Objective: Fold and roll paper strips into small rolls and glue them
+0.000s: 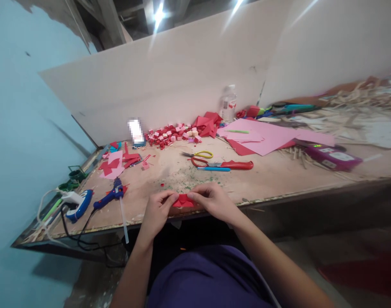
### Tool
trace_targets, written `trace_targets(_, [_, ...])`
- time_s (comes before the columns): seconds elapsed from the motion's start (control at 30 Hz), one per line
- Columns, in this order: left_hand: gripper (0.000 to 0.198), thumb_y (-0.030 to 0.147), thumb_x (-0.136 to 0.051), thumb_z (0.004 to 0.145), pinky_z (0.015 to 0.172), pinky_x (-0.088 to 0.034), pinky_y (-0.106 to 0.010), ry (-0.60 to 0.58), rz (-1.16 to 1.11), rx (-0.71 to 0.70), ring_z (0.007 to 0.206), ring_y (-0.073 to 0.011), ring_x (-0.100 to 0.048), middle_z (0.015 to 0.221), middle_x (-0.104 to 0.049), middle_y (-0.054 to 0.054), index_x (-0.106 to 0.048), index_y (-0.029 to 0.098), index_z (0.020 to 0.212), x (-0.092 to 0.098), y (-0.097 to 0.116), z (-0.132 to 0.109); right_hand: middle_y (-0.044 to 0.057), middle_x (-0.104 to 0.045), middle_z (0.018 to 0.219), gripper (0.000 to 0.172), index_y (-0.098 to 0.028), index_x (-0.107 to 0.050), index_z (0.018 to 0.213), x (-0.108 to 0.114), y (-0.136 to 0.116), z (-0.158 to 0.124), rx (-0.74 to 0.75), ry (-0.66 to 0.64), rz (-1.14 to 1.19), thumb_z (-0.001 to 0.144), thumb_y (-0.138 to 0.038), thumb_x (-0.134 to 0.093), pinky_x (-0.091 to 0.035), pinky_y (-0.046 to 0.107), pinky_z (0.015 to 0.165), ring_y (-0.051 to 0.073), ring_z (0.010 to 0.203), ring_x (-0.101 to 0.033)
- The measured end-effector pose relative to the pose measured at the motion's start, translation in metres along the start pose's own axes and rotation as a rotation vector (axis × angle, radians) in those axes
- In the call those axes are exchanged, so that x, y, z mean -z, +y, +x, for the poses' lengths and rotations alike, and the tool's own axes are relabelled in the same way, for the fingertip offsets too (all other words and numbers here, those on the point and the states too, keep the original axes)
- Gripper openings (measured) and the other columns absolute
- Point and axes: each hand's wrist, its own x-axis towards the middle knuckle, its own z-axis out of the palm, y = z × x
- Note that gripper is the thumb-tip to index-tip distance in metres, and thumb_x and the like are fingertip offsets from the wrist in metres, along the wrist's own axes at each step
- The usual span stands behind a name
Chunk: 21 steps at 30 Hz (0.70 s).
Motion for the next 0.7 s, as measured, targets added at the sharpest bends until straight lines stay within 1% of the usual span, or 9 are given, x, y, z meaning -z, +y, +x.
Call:
trace_targets(0.13, [0.03, 0.04, -0.063, 0.094, 0.075, -0.05, -0.026, 0.028, 0.011, -0.012, 0.078, -0.0198, -0.068, 0.081, -0.077, -0.003, -0.079, 0.016, 0.085, -0.001, -0.001, 0.0, 0.0, -0.057, 0.06, 0.036, -0.014, -0.069, 0.063, -0.001, 0.003, 0.0, 0.017, 0.035, -0.038, 0.091, -0.037, -0.065, -0.035, 0.026, 0.057, 0.013, 0.059, -0.047])
trace_targets(0.23, [0.032, 0.042, -0.062, 0.094, 0.074, -0.049, -0.026, 0.024, 0.024, -0.018, 0.077, -0.0197, -0.067, 0.08, -0.077, -0.003, -0.078, 0.016, 0.083, 0.0, -0.002, 0.001, 0.0, -0.056, 0.059, 0.037, -0.014, -0.068, 0.063, -0.001, 0.002, -0.001, 0.012, 0.014, -0.025, 0.092, -0.037, -0.064, -0.036, 0.025, 0.056, 0.013, 0.058, -0.046])
trace_targets(0.4, [0.031, 0.043, -0.063, 0.094, 0.075, -0.051, -0.026, -0.031, 0.018, -0.022, 0.078, -0.0197, -0.068, 0.083, -0.077, -0.003, -0.077, 0.017, 0.084, 0.001, -0.004, 0.002, 0.001, -0.063, 0.063, 0.031, -0.014, -0.075, 0.074, -0.002, -0.002, -0.002, 0.012, -0.052, -0.046, 0.093, -0.036, -0.064, -0.04, 0.025, 0.058, 0.014, 0.06, -0.051])
trace_targets(0.5, [0.028, 0.043, -0.067, 0.092, 0.078, -0.054, -0.027, -0.042, -0.021, -0.024, 0.081, -0.0205, -0.071, 0.086, -0.078, -0.004, -0.078, 0.018, 0.086, 0.0, -0.003, 0.002, 0.003, -0.07, 0.068, 0.029, -0.015, -0.078, 0.076, -0.001, -0.003, -0.002, 0.026, -0.03, -0.061, 0.093, -0.034, -0.064, -0.042, 0.026, 0.061, 0.016, 0.063, -0.056])
trace_targets(0.57, [0.025, 0.041, -0.069, 0.091, 0.08, -0.055, -0.028, -0.075, -0.051, -0.019, 0.083, -0.0207, -0.072, 0.088, -0.079, -0.004, -0.078, 0.018, 0.09, -0.001, 0.0, 0.003, 0.005, -0.074, 0.072, 0.027, -0.015, -0.08, 0.079, 0.0, -0.002, -0.002, 0.034, -0.01, -0.061, 0.092, -0.033, -0.064, -0.044, 0.027, 0.064, 0.017, 0.067, -0.061])
trace_targets(0.63, [0.022, 0.038, -0.07, 0.09, 0.079, -0.055, -0.027, -0.123, -0.048, -0.016, 0.083, -0.0203, -0.072, 0.088, -0.079, -0.005, -0.079, 0.018, 0.09, -0.002, 0.005, 0.005, 0.006, -0.076, 0.075, 0.026, -0.015, -0.08, 0.081, 0.0, -0.002, -0.003, 0.04, 0.003, -0.066, 0.092, -0.032, -0.064, -0.046, 0.028, 0.066, 0.018, 0.069, -0.063])
trace_targets(0.7, [0.022, 0.036, -0.068, 0.092, 0.077, -0.056, -0.027, -0.144, -0.011, -0.018, 0.082, -0.0201, -0.072, 0.087, -0.079, -0.005, -0.079, 0.018, 0.088, -0.002, 0.011, 0.008, 0.006, -0.077, 0.076, 0.026, -0.015, -0.08, 0.082, -0.001, -0.003, -0.003, 0.05, 0.007, -0.068, 0.093, -0.032, -0.064, -0.046, 0.028, 0.067, 0.019, 0.07, -0.065])
